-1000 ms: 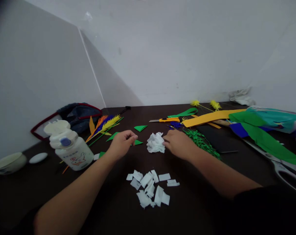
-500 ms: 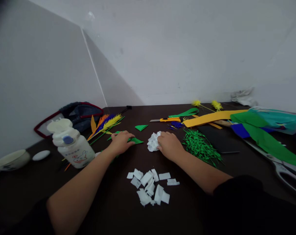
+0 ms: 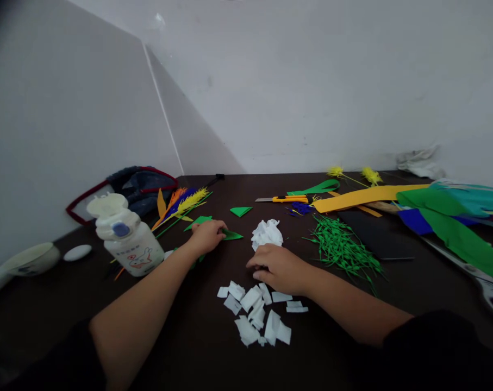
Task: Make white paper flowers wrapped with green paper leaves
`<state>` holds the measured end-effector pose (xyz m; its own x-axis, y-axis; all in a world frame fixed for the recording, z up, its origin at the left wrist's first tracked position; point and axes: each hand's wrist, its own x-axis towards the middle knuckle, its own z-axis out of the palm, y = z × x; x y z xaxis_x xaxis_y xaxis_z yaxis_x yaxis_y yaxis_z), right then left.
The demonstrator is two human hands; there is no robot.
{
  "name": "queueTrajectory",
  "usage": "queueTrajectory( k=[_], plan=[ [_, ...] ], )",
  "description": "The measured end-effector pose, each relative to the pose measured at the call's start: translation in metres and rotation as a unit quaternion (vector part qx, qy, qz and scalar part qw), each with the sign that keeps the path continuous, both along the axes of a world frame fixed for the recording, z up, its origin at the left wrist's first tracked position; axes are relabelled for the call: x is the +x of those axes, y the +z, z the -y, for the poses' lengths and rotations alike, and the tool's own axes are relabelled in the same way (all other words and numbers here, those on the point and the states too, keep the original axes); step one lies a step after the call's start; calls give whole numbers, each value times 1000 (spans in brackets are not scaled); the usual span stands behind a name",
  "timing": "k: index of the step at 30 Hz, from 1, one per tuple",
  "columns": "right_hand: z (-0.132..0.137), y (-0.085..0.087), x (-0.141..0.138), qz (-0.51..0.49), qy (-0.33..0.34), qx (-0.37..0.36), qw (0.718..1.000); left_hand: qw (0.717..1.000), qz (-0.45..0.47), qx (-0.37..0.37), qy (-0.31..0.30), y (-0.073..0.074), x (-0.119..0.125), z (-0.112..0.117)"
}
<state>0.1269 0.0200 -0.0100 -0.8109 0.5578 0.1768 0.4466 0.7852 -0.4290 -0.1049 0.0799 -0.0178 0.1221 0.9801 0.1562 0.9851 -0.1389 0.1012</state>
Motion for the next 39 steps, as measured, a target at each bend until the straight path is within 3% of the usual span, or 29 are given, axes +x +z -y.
queueTrajectory(
  k=[8, 13, 20, 24, 28, 31, 35, 39],
  plan=[
    [2, -7, -3, 6, 33, -5, 999, 1000, -2, 23, 17, 9, -1, 2],
    [4, -1, -2, -8, 40, -38, 998, 999, 0, 51, 17, 13, -6, 3],
    [6, -1, -3, -11, 68, -64, 996, 993, 55, 94, 35, 20, -16, 0],
    [6, -3, -5, -64, 8, -117, 991, 988, 89, 115, 47, 25, -15, 2],
    [6, -2, -5, -146, -92, -221, 960, 982, 112, 142, 53, 31, -9, 8],
    [6, -1, -6, -165, -96, -258, 947, 976, 137, 162, 51, 33, -5, 12],
    [7, -2, -7, -134, -94, -219, 962, 969, 170, 170, 47, 33, -5, 14],
    [9, -5, -10, -82, -77, -132, 985, 981, 139, 137, 0, 30, -8, 12]
  ],
)
